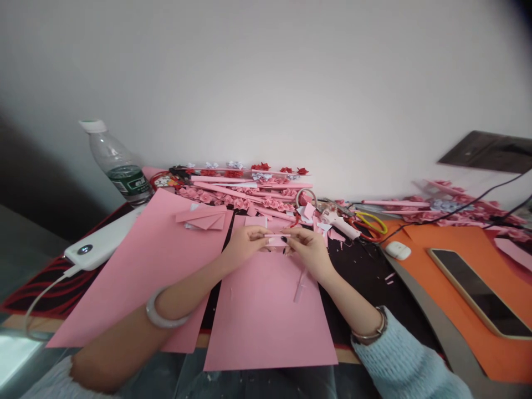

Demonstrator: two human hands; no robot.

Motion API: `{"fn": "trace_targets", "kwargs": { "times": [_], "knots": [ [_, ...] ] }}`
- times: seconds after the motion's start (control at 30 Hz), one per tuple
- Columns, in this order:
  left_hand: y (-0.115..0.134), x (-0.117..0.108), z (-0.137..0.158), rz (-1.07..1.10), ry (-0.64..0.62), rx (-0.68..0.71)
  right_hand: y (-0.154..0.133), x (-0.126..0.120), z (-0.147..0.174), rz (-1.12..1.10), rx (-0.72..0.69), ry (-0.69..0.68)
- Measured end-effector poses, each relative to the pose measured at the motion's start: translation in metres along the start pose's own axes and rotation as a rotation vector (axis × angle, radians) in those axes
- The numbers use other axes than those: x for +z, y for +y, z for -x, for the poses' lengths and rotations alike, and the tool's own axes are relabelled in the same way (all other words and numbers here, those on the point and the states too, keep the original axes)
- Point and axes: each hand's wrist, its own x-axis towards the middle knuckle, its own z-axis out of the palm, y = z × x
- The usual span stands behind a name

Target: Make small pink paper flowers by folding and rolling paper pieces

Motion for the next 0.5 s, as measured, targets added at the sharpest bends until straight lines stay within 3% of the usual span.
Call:
{"fn": "trace_targets", "kwargs": {
  "times": [0.3,0.5],
  "knots": [
    [0.0004,-0.0005,0.0013,-0.135,-0.101,-0.058,0.0054,0.0010,0.0013,0.086,-0.036,-0.049],
    [0.0003,-0.0004,0.0034,-0.294,-0.112,0.056,0.0002,0.0014,0.0027,0.251,-0.069,-0.120]
  ]
}}
